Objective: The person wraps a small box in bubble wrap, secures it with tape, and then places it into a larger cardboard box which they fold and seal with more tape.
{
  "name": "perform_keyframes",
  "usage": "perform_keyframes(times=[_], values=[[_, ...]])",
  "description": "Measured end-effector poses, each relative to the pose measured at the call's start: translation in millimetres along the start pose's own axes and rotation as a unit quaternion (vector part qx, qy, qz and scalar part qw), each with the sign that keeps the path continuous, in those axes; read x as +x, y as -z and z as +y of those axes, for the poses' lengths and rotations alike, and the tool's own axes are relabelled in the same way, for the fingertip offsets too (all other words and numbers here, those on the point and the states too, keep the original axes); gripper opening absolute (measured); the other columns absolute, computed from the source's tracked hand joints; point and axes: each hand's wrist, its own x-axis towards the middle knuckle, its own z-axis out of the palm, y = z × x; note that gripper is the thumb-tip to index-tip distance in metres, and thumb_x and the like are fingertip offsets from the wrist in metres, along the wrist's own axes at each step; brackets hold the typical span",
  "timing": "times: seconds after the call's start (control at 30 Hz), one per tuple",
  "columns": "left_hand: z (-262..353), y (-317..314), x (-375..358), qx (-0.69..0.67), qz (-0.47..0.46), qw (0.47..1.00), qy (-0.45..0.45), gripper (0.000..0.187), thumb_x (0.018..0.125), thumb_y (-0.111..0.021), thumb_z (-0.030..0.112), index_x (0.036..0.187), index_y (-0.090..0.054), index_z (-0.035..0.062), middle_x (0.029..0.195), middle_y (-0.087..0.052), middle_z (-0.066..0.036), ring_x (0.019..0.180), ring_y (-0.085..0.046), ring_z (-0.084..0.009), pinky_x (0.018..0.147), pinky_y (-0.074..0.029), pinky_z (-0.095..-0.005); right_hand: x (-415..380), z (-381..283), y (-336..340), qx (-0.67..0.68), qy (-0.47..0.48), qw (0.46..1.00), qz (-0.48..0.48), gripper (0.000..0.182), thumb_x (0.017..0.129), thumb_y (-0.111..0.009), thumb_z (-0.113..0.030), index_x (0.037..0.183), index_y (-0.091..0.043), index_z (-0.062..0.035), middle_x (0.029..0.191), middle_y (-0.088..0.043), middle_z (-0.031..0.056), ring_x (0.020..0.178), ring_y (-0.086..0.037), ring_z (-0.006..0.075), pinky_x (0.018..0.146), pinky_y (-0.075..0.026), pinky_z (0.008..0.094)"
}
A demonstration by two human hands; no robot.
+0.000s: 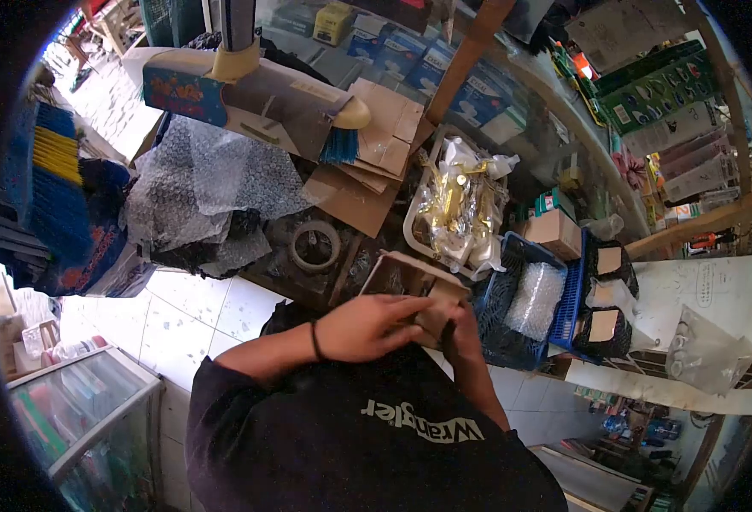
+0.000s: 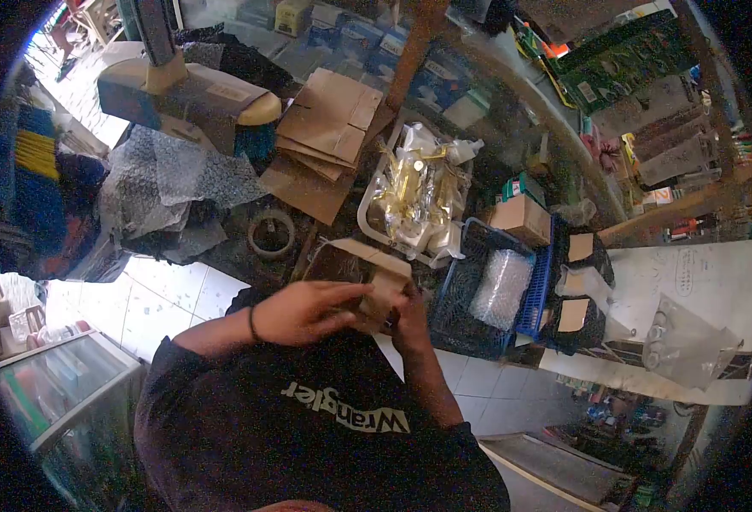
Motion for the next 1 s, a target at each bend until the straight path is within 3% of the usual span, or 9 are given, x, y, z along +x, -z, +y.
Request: perform_keyframes(times=[0.07, 0.13, 0.17, 0.27, 0.37, 0.47, 0.57, 0.73, 1.0], values=[[2, 27, -7, -0.163, 0.031, 0.986, -0.036, 0.042, 0.088, -0.053, 0.019, 0.123, -0.043, -0.0004, 0.106, -0.06, -0.016, 0.096, -0.06, -0.0215, 0.078, -0.047, -0.0351, 6, -3, 9, -0.074, 0.069, 0.995, -0.026, 0.05, 0.081, -0.051, -0.031, 0.121, -0.044, -0.0026, 0.114, -0.053, 0.0117, 0.102, -0.056, 0.0255, 0.089, -0.045, 0.0386], [-10, 37, -8, -0.162, 0.215, 0.963, -0.033, 0.044, 0.085, -0.058, 0.02, 0.123, -0.045, 0.001, 0.107, -0.06, -0.012, 0.098, -0.058, -0.0205, 0.081, -0.045, -0.0319, 7, -14, 5, 0.015, 0.063, 0.998, -0.025, 0.048, 0.081, -0.051, -0.03, 0.119, -0.046, -0.0018, 0.112, -0.054, 0.0117, 0.102, -0.056, 0.0252, 0.088, -0.046, 0.039], [-13, 46, -8, -0.125, 0.228, 0.965, 0.015, 0.054, 0.083, -0.062, 0.021, 0.129, -0.039, 0.0042, 0.116, -0.055, -0.011, 0.107, -0.052, -0.0213, 0.084, -0.043, -0.0299, 13, -6, 18, 0.097, 0.031, 0.994, -0.031, 0.047, 0.081, -0.053, -0.027, 0.119, -0.046, -0.0003, 0.112, -0.055, 0.0114, 0.102, -0.056, 0.0252, 0.088, -0.046, 0.0395], [-37, 28, -4, -0.129, 0.266, 0.952, 0.079, 0.069, 0.078, -0.069, 0.03, 0.131, -0.035, 0.0027, 0.118, -0.051, -0.019, 0.112, -0.049, -0.028, 0.092, -0.04, -0.0363, 24, 17, 48, -0.022, 0.083, 0.996, -0.025, 0.048, 0.081, -0.055, -0.026, 0.12, -0.045, -0.0005, 0.113, -0.054, 0.0115, 0.104, -0.055, 0.0258, 0.091, -0.044, 0.039], [-64, 4, 1, -0.263, 0.157, 0.943, 0.134, 0.079, 0.079, -0.068, 0.038, 0.137, -0.023, 0.0077, 0.124, -0.044, -0.023, 0.116, -0.044, -0.0292, 0.095, -0.037, -0.0375, 11, -5, 20, 0.117, 0.005, 0.986, -0.117, 0.048, 0.082, -0.054, -0.022, 0.124, -0.041, -0.0018, 0.117, -0.051, 0.0117, 0.108, -0.052, 0.0265, 0.093, -0.042, 0.0383], [-64, 5, 5, -0.309, 0.121, 0.936, 0.116, 0.072, 0.083, -0.063, 0.037, 0.137, -0.024, 0.012, 0.123, -0.044, -0.021, 0.113, -0.045, -0.027, 0.095, -0.037, -0.0361, 10, -4, 11, 0.104, 0.007, 0.992, -0.064, 0.052, 0.085, -0.053, -0.024, 0.13, -0.036, -0.0035, 0.124, -0.046, 0.0114, 0.113, -0.047, 0.0239, 0.094, -0.04, 0.0364], [-55, 12, 9, -0.341, 0.117, 0.929, 0.086, 0.062, 0.087, -0.059, 0.035, 0.136, -0.027, 0.014, 0.123, -0.044, -0.018, 0.113, -0.044, -0.0254, 0.095, -0.036, -0.0353, 3, -19, -14, -0.139, 0.16, 0.977, -0.002, 0.055, 0.088, -0.051, -0.026, 0.134, -0.03, -0.0063, 0.127, -0.04, 0.0103, 0.117, -0.041, 0.0209, 0.095, -0.038, 0.0358], [-62, 11, 9, -0.311, 0.063, 0.947, 0.054, 0.047, 0.091, -0.05, 0.032, 0.132, -0.035, 0.0129, 0.127, -0.039, -0.017, 0.121, -0.036, -0.0267, 0.1, -0.03, -0.036, -3, -21, -8, -0.102, 0.118, 0.987, -0.048, 0.048, 0.091, -0.047, -0.026, 0.134, -0.032, -0.0105, 0.126, -0.041, 0.0085, 0.115, -0.042, 0.0201, 0.096, -0.036, 0.0361], [-71, 22, -8, -0.216, -0.018, 0.972, -0.088, 0.078, 0.081, -0.061, 0.046, 0.138, -0.02, 0.0117, 0.142, -0.004, -0.022, 0.135, -0.001, -0.0369, 0.106, -0.02, -0.0462, -10, -16, -2, -0.09, 0.072, 0.993, -0.023, 0.041, 0.093, -0.044, -0.026, 0.13, -0.037, -0.0102, 0.122, -0.045, 0.0089, 0.114, -0.043, 0.0205, 0.095, -0.037, 0.0346]])
